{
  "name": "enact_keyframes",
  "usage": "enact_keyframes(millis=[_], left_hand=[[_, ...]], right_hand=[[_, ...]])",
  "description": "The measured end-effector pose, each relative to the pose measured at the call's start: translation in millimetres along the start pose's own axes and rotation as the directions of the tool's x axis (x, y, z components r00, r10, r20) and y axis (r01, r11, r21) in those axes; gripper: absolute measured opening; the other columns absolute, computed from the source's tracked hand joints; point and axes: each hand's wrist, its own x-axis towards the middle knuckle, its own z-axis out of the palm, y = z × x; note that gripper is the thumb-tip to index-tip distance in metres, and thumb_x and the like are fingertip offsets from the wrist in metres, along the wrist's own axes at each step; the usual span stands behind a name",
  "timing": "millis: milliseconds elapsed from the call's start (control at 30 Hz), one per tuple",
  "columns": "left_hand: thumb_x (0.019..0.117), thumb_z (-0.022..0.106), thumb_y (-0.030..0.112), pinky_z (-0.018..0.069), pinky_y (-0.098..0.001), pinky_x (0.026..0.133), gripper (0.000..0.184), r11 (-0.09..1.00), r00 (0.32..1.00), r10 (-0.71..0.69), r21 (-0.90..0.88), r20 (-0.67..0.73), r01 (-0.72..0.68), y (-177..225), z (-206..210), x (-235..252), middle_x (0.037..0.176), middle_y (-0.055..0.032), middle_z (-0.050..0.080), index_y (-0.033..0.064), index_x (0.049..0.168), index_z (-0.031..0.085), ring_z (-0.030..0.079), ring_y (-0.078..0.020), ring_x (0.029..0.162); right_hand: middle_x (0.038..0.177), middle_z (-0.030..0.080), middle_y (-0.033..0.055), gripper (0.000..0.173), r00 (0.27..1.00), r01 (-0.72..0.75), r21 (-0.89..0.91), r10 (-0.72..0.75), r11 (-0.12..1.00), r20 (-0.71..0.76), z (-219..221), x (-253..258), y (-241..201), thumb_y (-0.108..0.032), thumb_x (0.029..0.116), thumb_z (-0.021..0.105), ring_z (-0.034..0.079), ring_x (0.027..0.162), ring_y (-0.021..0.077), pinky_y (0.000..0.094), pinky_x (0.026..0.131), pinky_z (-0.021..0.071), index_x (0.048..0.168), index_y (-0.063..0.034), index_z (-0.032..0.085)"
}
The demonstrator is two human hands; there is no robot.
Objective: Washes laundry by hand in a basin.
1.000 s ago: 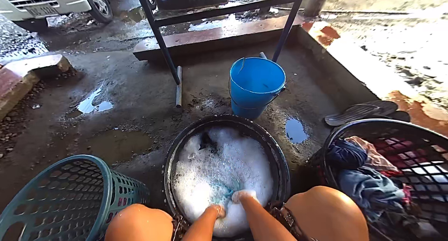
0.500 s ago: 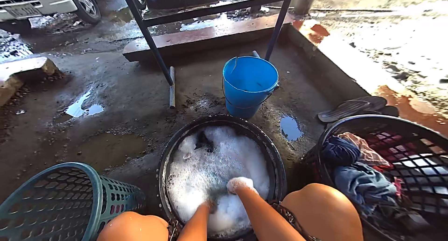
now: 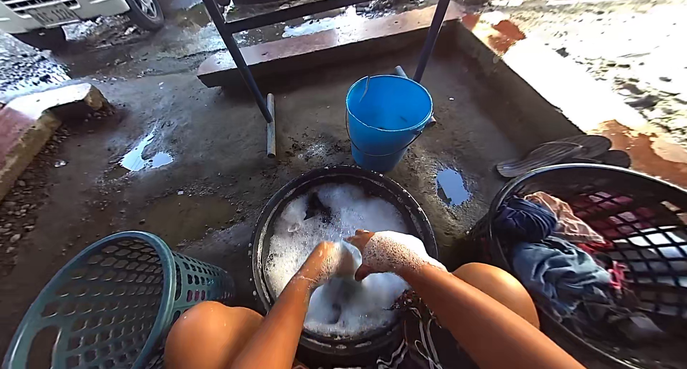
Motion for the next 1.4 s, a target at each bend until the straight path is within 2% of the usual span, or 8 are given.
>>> enact_keyframes(millis=[167, 333, 533, 667, 867, 1033, 1167, 1400], left_hand=[[0.0978, 0.056, 0.006, 0.0560, -0.0295, 0.088, 0.019, 0.832, 0.916, 0.111, -0.468, -0.386, -0.298, 79, -38, -49, 0.097, -0.0082, 0.070, -0.0051, 0.106, 0.068, 0.066, -0.0101, 0.092], [0.1024, 0.046, 0.029, 0.0565, -0.0420, 0.089, 0.029, 0.274, 0.825, 0.002, -0.793, -0.565, -0.544, 42, -35, -45, 0.102, -0.0072, 0.071, 0.0114, 0.109, 0.068, 0.068, -0.0202, 0.099], [0.1067, 0.017, 0.061, 0.0521, -0.0627, 0.090, 0.069, 0.276, 0.852, -0.500, -0.961, -0.157, -0.016, 12, 15, -19, 0.147, -0.0205, 0.050, 0.0149, 0.155, 0.034, 0.057, -0.0407, 0.125], [0.1088, 0.017, 0.052, 0.0581, -0.0453, 0.083, 0.059, 0.137, 0.896, -0.289, -0.941, -0.336, -0.309, 3, 19, 3, 0.105, -0.0110, 0.067, 0.0094, 0.124, 0.055, 0.067, -0.0237, 0.097], [0.1067, 0.047, 0.018, 0.0502, -0.0428, 0.101, 0.031, 0.891, 0.723, -0.200, -0.430, -0.661, -0.146, 7, -19, 4, 0.121, -0.0181, 0.065, -0.0006, 0.128, 0.061, 0.062, -0.0231, 0.113], [0.0917, 0.073, 0.013, 0.0552, -0.0315, 0.094, 0.041, 0.869, 0.725, -0.101, -0.415, -0.681, -0.269, 47, 3, -7, 0.110, -0.0136, 0.068, -0.0065, 0.125, 0.058, 0.066, -0.0132, 0.101], [0.0962, 0.050, 0.007, 0.0471, -0.0201, 0.096, 0.045, 0.771, 0.752, -0.131, -0.543, -0.646, -0.332, 51, 18, -9, 0.118, -0.0145, 0.058, -0.0111, 0.136, 0.041, 0.057, -0.0055, 0.107], [0.1009, 0.054, 0.006, 0.0502, -0.0275, 0.096, 0.031, 0.856, 0.686, -0.219, -0.474, -0.694, -0.206, 42, 13, 1, 0.114, -0.0171, 0.063, -0.0096, 0.128, 0.054, 0.060, -0.0127, 0.105]], right_hand=[[0.146, 0.053, 0.0234, 0.076, 0.964, 0.152, 0.235, -0.091, 0.960, -0.249, 4, -5, -3, -0.042, 0.0850, 0.082, 0.054, 0.132, 0.0389, 0.0594, 0.108, 0.0428, 0.146, -0.0068, 0.053], [0.124, 0.068, 0.0216, 0.029, 0.878, 0.339, 0.261, -0.204, 0.904, -0.433, -13, 17, 13, -0.014, 0.0993, 0.061, 0.063, 0.121, 0.0360, 0.0574, 0.105, 0.0466, 0.124, -0.0004, 0.069], [0.113, 0.069, 0.0176, 0.028, 0.826, 0.505, 0.695, -0.053, 0.512, -0.561, -7, 3, 1, -0.009, 0.1021, 0.055, 0.066, 0.103, 0.0186, 0.0382, 0.094, 0.0541, 0.126, 0.0030, 0.064], [0.112, 0.069, 0.0099, 0.028, 0.868, 0.495, 0.806, -0.142, 0.324, -0.476, 0, -1, -4, -0.011, 0.1046, 0.051, 0.066, 0.099, 0.0093, 0.0293, 0.088, 0.0568, 0.128, -0.0013, 0.062], [0.135, 0.059, 0.0196, 0.045, 0.986, 0.165, 0.975, 0.010, 0.150, -0.168, -1, 4, 20, -0.008, 0.1055, 0.033, 0.066, 0.107, 0.0318, 0.0495, 0.080, 0.0580, 0.150, -0.0106, 0.043], [0.113, 0.066, 0.0130, 0.066, 0.997, -0.034, 0.948, -0.076, -0.315, 0.011, 6, 20, 6, -0.070, 0.1009, 0.030, 0.068, 0.096, 0.0285, 0.0502, 0.075, 0.0578, 0.135, -0.0188, 0.054], [0.081, 0.068, -0.0027, 0.039, 0.967, 0.144, 0.906, -0.139, -0.398, -0.215, 9, 7, -3, -0.040, 0.1107, 0.033, 0.067, 0.074, 0.0050, 0.0222, 0.066, 0.0575, 0.104, -0.0156, 0.063], [0.087, 0.066, 0.0027, 0.022, 0.824, 0.554, 0.830, 0.174, -0.057, -0.538, 15, 20, -13, -0.011, 0.1053, 0.046, 0.064, 0.081, 0.0087, 0.0292, 0.076, 0.0556, 0.105, -0.0030, 0.066]])
